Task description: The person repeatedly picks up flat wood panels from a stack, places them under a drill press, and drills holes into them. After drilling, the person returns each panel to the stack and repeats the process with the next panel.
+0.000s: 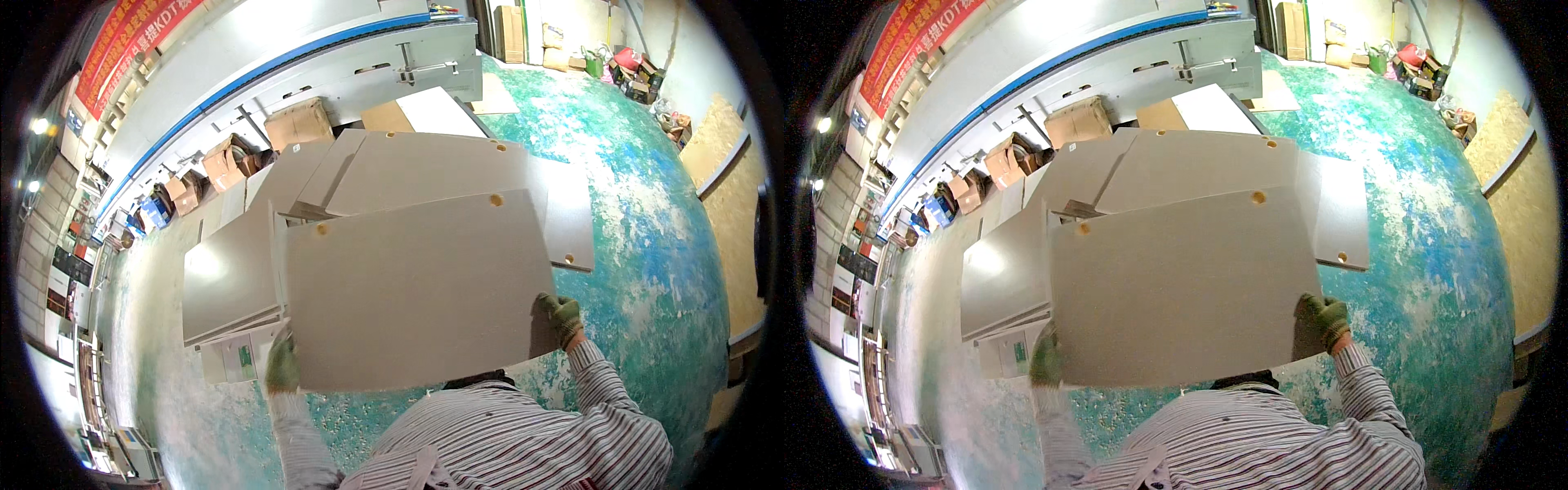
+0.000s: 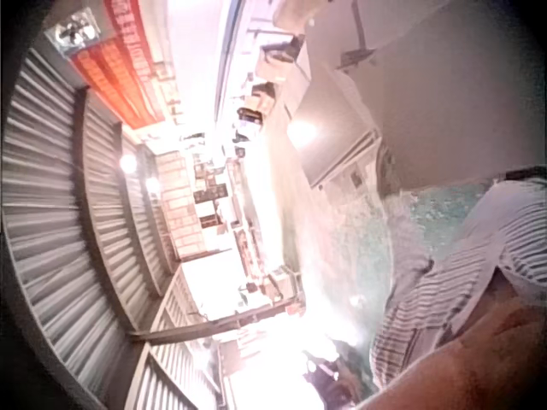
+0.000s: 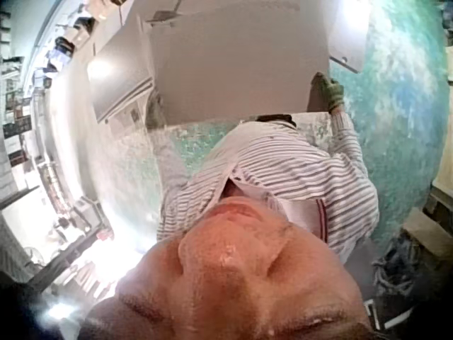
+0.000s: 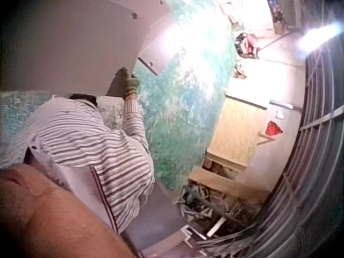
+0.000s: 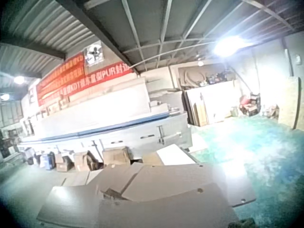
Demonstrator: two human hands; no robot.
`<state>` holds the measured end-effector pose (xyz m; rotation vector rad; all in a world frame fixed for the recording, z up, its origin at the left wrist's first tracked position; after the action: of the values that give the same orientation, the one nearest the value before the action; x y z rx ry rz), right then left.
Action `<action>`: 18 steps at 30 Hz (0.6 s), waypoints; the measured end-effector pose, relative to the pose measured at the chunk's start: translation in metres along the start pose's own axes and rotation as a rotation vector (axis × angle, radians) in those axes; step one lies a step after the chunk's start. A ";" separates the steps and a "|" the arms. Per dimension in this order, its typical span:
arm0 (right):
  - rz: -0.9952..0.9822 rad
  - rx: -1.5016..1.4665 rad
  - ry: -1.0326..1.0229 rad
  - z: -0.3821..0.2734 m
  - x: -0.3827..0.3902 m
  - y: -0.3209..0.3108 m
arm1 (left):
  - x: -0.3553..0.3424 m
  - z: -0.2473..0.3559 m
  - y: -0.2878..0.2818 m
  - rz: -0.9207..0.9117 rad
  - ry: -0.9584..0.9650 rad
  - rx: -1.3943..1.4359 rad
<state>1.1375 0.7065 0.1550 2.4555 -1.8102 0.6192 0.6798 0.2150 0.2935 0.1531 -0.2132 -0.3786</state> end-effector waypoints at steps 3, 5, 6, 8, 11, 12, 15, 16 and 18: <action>0.147 0.136 0.036 -0.006 -0.044 -0.037 | -0.100 -0.042 0.066 -0.091 0.062 -0.513; 0.220 0.157 0.069 -0.006 -0.063 -0.052 | -0.164 -0.067 0.106 -0.152 0.164 -0.847; 0.241 0.123 0.087 -0.004 -0.072 -0.056 | -0.191 -0.079 0.125 -0.154 0.231 -1.032; 0.264 0.089 0.091 -0.003 -0.088 -0.058 | -0.233 -0.103 0.154 -0.135 0.226 -1.067; 0.301 0.088 0.053 -0.005 -0.113 -0.047 | -0.276 -0.108 0.201 -0.157 0.494 -1.254; 0.336 0.095 0.057 -0.007 -0.124 -0.039 | -0.279 -0.109 0.209 -0.155 0.522 -1.202; 0.368 0.094 0.051 -0.020 -0.158 -0.001 | -0.283 -0.097 0.213 0.191 0.548 -1.001; 0.362 0.090 0.047 -0.024 -0.169 0.017 | -0.277 -0.101 0.215 0.169 0.523 -1.009; 0.345 0.077 0.031 -0.034 -0.195 0.054 | -0.255 -0.101 0.220 0.151 0.657 -0.986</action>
<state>1.0294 0.8751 0.1108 2.1744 -2.2584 0.7508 0.5486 0.5250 0.1915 -0.7041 0.6145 -0.2323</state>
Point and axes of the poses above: each hand's wrist, its own x-axis away from the middle knuckle, its own y-axis out of the palm, z = x × y, the point moved 7 cm from there along -x, towards the middle knuckle, and after that the axes turned 9 degrees about z, right-handed, at the moved point
